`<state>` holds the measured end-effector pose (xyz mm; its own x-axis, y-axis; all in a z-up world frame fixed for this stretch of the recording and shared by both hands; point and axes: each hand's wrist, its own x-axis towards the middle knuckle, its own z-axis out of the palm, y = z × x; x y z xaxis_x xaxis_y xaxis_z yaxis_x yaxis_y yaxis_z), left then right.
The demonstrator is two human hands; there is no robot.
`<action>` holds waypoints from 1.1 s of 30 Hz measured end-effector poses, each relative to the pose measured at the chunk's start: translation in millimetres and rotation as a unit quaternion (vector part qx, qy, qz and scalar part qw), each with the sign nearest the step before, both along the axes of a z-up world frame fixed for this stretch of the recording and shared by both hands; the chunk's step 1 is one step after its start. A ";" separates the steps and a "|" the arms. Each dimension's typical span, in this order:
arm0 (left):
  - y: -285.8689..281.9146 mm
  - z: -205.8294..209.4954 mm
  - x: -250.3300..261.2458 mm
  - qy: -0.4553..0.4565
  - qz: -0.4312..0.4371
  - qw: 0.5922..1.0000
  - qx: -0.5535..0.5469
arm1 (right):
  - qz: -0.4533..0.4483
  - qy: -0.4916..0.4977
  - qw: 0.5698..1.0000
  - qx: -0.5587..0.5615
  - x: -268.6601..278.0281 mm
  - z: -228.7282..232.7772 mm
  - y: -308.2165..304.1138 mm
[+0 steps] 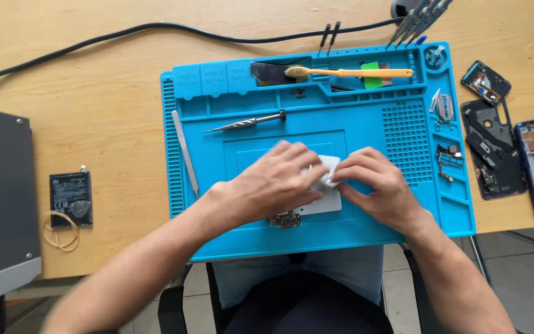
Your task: The person cleans a small circuit board secured in a clamp on a blue work mat using a toothbrush and a white cloth. They brush the board, use a screwdriver to adjust a component, and wipe the surface with the cloth.
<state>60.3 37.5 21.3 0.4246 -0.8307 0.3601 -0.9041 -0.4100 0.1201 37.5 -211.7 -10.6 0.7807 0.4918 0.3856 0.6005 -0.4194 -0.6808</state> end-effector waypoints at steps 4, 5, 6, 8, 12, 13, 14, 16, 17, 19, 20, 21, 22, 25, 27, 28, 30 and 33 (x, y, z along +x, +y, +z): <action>43.6 29.5 -21.9 0.173 0.154 0.943 -0.238 | -0.048 0.048 0.991 0.116 -0.1 2.1 -4.9; 56.5 29.3 -29.8 0.209 0.222 0.898 -0.316 | -0.074 0.088 0.979 0.171 -1.2 4.3 -4.7; 64.0 27.2 -39.5 0.207 0.224 0.897 -0.318 | -0.070 0.088 0.979 0.170 -3.3 10.5 -2.0; 79.7 22.4 -59.2 0.220 0.298 0.844 -0.389 | -0.035 0.161 0.973 0.163 -7.0 22.4 4.5; 91.3 1.4 -82.6 0.234 0.358 0.816 -0.387 | -0.003 0.151 0.987 0.058 5.2 20.2 14.7; 93.2 -4.8 -85.9 0.230 0.370 0.815 -0.381 | -0.002 0.132 0.990 0.042 4.9 20.2 16.5; 95.7 -10.5 -89.0 0.225 0.382 0.814 -0.374 | -0.001 0.113 0.993 0.027 4.8 20.0 18.9; 97.1 -18.0 -94.4 0.215 0.396 0.815 -0.365 | 0.005 0.067 0.998 -0.004 -4.3 27.4 23.9; 97.6 -22.0 -97.4 0.207 0.408 0.816 -0.354 | 0.008 0.021 0.999 -0.033 -9.1 30.7 26.2; 98.1 -21.2 -97.3 0.195 0.413 0.817 -0.352 | 0.020 -0.014 0.997 -0.077 -10.9 30.3 24.1; 97.8 -20.7 -99.0 0.184 0.419 0.818 -0.348 | 0.031 -0.047 0.991 -0.119 -13.4 29.9 22.5; 96.9 -20.5 -100.2 0.186 0.420 0.817 -0.348 | 0.033 -0.045 0.991 -0.120 -13.2 35.1 23.8; 96.9 -20.2 -98.7 0.183 0.421 0.820 -0.342 | 0.044 -0.090 0.981 -0.166 -11.5 40.5 25.7; 96.4 -17.9 -96.7 0.181 0.423 0.822 -0.336 | 0.089 -0.175 0.941 -0.276 -10.4 54.8 27.2; 98.1 -18.1 -96.5 0.180 0.426 0.820 -0.338 | 0.122 -0.216 0.908 -0.337 -5.9 63.0 31.3; 98.3 -19.0 -96.9 0.181 0.427 0.820 -0.336 | 0.166 -0.264 0.862 -0.400 -2.2 67.4 34.0; 98.3 -20.3 -97.2 0.183 0.427 0.819 -0.336 | 0.209 -0.309 0.805 -0.460 4.4 75.0 39.0; 98.9 -19.4 -97.3 0.191 0.432 0.816 -0.333 | 0.298 -0.340 0.734 -0.506 12.6 86.8 49.9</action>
